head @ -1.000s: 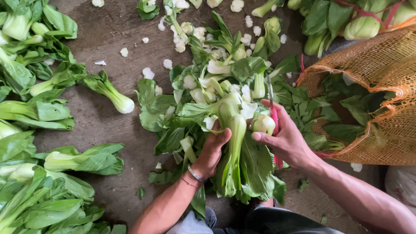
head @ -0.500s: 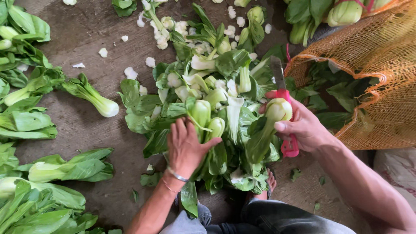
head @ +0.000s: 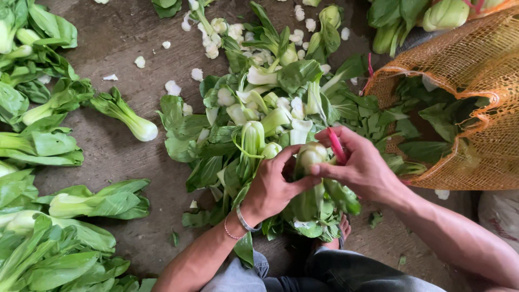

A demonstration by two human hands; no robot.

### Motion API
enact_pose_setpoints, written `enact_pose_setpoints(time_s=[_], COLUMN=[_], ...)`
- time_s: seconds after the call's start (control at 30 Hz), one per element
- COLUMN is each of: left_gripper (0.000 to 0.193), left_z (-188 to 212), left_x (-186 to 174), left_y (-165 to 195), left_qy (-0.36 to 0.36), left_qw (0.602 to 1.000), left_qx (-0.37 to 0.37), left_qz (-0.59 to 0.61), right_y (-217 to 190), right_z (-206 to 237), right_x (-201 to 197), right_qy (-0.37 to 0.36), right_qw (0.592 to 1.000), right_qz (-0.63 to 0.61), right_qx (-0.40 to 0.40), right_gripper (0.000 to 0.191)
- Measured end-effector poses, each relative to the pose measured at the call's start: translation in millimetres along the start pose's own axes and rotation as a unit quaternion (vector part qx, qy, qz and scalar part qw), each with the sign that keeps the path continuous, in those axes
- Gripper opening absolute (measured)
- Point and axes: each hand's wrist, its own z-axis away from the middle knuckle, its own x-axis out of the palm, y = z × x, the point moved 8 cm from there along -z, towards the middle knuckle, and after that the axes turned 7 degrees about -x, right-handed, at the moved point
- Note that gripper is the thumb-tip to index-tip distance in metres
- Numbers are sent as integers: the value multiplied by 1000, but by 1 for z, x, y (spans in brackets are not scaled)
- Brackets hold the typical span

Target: The person sits on the floor trimming root ends and outer leaves from heads of bok choy using a small knife, dropping the trimmings aside and placing the trimmed heads into an orange mesh sack. They repeat this for one head at a time, occasionally tossing trimmed heads toward the sack.

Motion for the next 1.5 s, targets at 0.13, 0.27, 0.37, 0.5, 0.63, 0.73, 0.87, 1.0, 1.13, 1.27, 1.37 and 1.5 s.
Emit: enact_pose_setpoints(time_s=[0.13, 0.27, 0.37, 0.5, 0.63, 0.73, 0.87, 1.0, 1.13, 1.27, 1.37, 1.5], left_gripper=[54, 53, 54, 58, 64, 68, 65, 54, 47, 43, 42, 40], left_z=[4, 2, -2, -3, 3, -1, -6, -1, 11, 15, 18, 25], left_x=[-7, -1, 5, 10, 14, 5, -6, -14, -22, -19, -19, -17], left_y=[-1, -12, -21, -43, -51, -49, -45, -33, -6, 0, 3, 8], left_qy=[-14, -48, -119, -208, -269, -222, -132, -58, 16, 15, 33, 59], left_qw=[999, 998, 985, 949, 885, 891, 929, 957, 987, 990, 987, 974], left_qx=[32, 23, 27, -44, -109, -87, -45, 10, 130, 135, 158, 216], left_qz=[-24, 35, 124, 233, 365, 386, 343, 282, 98, 32, -9, -42], right_y=[4, -32, -41, -40, -41, -47, -78, -87, -77, -75, -77, -78], right_z=[-2, -8, -8, -13, -22, -25, -19, 3, 17, 19, 20, 21], right_x=[-4, -6, -7, -7, -13, -31, -32, -7, 9, 8, 8, 11], right_qy=[-22, -17, -40, -94, -116, -70, 9, -4, -34, -30, -25, -16], right_qw=[995, 978, 960, 949, 961, 960, 917, 892, 877, 866, 864, 863], right_qz=[52, 202, 272, 297, 242, 264, 335, 329, 372, 403, 412, 426], right_qx=[86, -57, -58, -46, -62, -66, -215, -310, -304, -294, -288, -270], right_gripper=[42, 35, 34, 35, 13, 24, 36, 43, 36, 35, 35, 35])
